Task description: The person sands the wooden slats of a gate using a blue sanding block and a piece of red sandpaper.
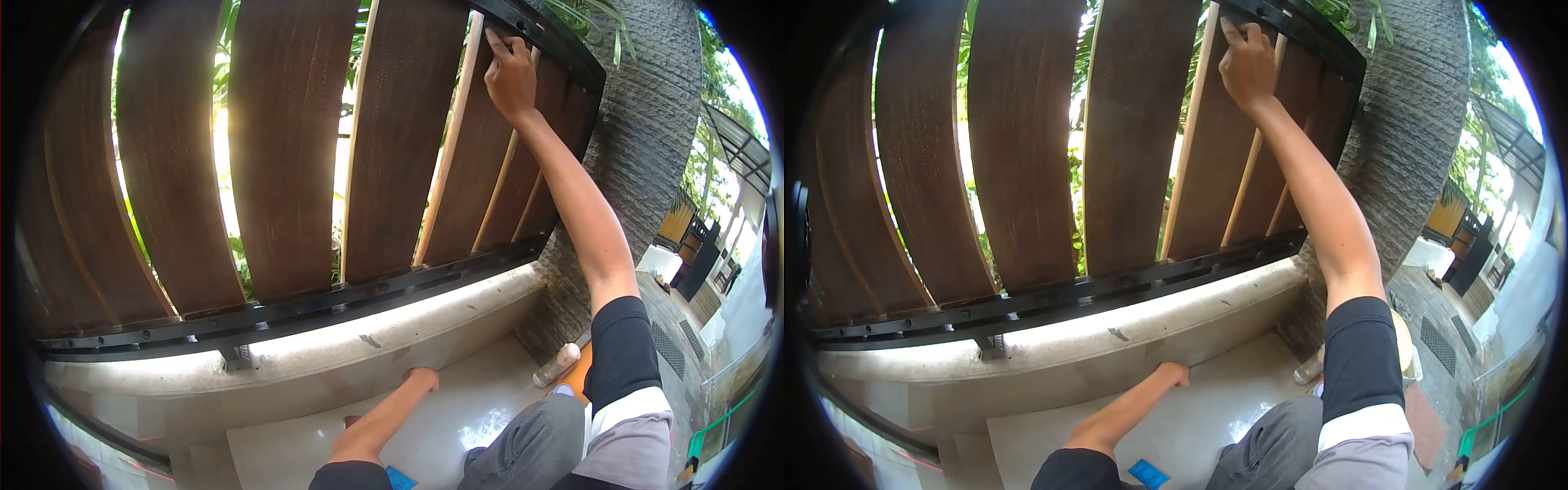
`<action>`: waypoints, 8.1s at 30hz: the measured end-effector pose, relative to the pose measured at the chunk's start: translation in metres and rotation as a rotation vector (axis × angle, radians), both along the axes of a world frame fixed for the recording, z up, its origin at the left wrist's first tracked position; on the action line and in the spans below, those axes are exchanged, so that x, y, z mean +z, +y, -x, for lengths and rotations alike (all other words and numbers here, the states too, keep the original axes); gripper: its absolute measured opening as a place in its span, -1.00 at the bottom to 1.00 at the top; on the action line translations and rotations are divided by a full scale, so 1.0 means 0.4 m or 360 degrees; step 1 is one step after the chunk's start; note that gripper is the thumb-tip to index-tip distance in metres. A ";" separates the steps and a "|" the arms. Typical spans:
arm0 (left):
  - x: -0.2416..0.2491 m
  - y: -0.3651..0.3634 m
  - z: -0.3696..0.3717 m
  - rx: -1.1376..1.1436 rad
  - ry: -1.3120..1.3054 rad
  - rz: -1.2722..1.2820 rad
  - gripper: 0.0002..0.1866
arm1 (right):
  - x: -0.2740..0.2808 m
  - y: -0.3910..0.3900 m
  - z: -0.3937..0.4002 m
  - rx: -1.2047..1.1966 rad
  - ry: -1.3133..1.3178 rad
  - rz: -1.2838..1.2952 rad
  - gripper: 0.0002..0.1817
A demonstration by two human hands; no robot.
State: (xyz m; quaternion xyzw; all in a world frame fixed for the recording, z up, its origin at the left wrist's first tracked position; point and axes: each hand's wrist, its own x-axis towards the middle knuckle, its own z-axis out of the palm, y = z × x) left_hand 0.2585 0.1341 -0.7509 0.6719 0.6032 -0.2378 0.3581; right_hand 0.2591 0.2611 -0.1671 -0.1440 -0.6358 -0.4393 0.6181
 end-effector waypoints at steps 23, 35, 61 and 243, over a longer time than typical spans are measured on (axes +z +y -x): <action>0.028 -0.009 0.022 0.0007 0.0016 0.0023 -0.53 | 0.020 0.025 -0.016 0.0053 0.0076 0.0005 -0.46; 0.028 -0.005 0.024 -0.0018 -0.0009 -0.0001 -0.53 | 0.026 0.026 -0.019 0.0042 0.0210 0.0089 -0.49; 0.030 -0.002 0.030 -0.0014 -0.0031 -0.0094 -0.53 | 0.027 0.018 0.010 0.0099 0.0183 -0.0049 -0.52; -0.124 -0.522 0.232 -0.0021 -0.0243 0.0307 -0.29 | -0.784 0.014 -0.115 0.0809 0.0246 0.0875 -0.59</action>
